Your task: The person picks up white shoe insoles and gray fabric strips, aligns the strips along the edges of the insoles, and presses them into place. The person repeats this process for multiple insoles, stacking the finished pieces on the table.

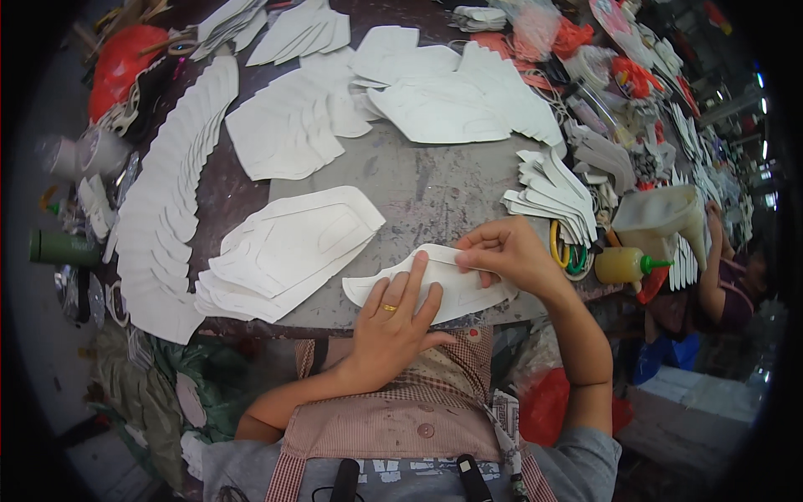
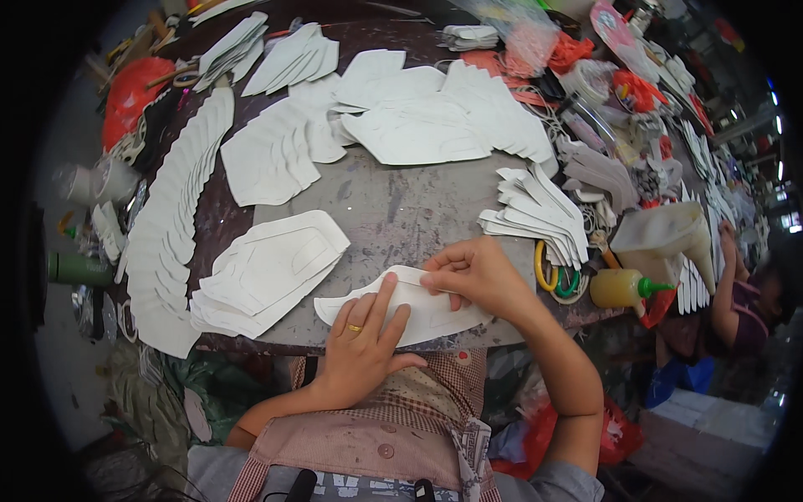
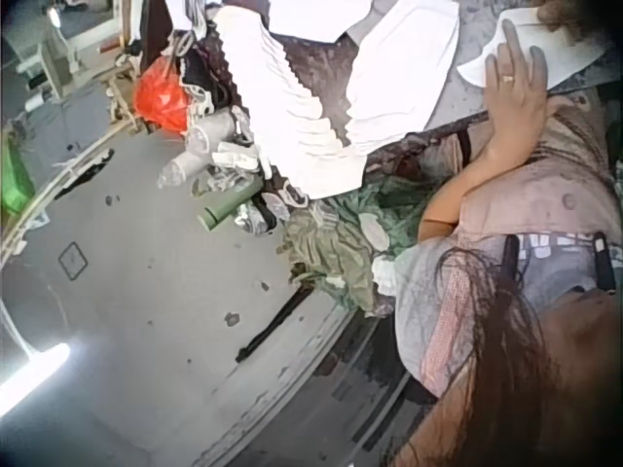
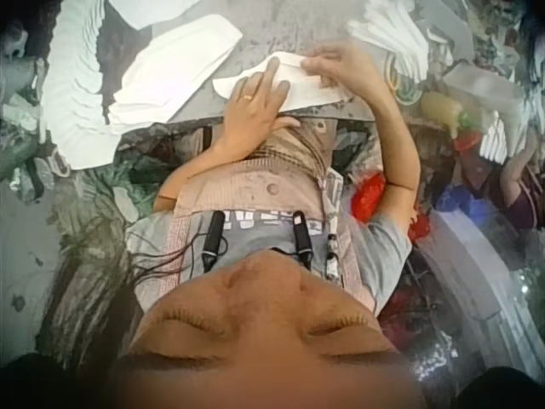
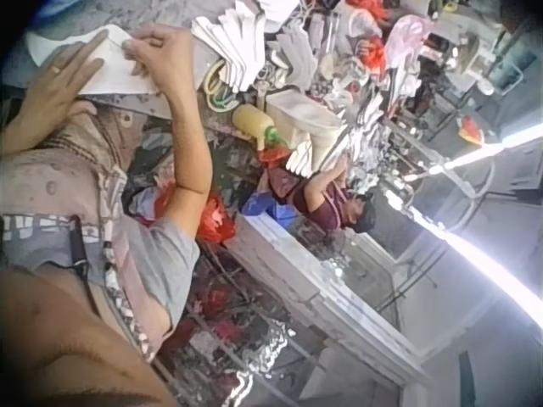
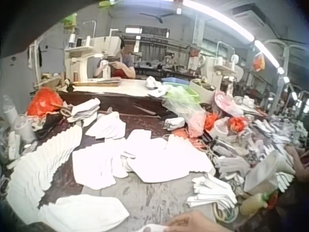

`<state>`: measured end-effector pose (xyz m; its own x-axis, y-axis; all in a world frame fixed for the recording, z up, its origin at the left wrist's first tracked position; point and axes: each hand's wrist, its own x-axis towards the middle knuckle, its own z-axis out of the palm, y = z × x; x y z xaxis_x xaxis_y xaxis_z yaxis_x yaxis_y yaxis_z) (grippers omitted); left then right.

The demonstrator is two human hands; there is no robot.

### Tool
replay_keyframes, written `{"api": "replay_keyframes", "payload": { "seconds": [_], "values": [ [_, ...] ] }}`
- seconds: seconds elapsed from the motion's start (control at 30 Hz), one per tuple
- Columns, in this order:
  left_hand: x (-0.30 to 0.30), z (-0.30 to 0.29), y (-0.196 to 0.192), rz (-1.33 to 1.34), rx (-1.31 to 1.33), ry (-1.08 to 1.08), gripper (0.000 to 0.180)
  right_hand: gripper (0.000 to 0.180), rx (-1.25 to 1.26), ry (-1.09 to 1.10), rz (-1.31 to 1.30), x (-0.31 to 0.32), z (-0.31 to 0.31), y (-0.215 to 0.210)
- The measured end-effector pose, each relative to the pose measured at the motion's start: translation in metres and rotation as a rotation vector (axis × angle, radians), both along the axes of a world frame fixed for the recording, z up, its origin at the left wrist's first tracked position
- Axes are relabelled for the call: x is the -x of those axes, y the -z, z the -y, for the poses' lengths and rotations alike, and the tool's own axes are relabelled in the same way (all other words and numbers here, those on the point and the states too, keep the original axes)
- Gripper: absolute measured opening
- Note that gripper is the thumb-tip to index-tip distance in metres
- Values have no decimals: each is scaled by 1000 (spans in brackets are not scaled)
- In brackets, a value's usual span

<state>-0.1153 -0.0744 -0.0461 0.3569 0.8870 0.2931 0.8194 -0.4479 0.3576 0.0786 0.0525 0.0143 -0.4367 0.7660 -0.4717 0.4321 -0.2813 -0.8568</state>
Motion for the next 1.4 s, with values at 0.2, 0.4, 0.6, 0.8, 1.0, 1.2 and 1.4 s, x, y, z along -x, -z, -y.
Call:
{"api": "replay_keyframes", "payload": {
  "seconds": [0.2, 0.4, 0.6, 0.8, 1.0, 1.2, 1.4],
  "values": [
    [-4, -1, -5, -34, 12, -5, 82, 20, 4, 69, 58, -34, 0, -3],
    [-9, -3, -13, -62, 41, -32, 89, 29, -173, 66, 132, -43, 9, 23],
    [-24, -21, -21, -96, 121, -45, 86, 30, -309, 20, 219, -39, 7, 27],
    [-39, -26, -6, 32, 52, 235, 90, 22, -137, 92, 206, -42, 16, 3],
    [-39, -28, -6, 70, 118, 226, 99, 14, -26, 322, -67, -70, 61, 18],
    [-50, -27, -12, -72, 87, 174, 97, 15, -81, 356, 28, -62, 66, 18],
    [-52, -34, -23, -79, 116, 190, 91, 19, -499, 74, 437, -60, 66, 15]
  ]
}}
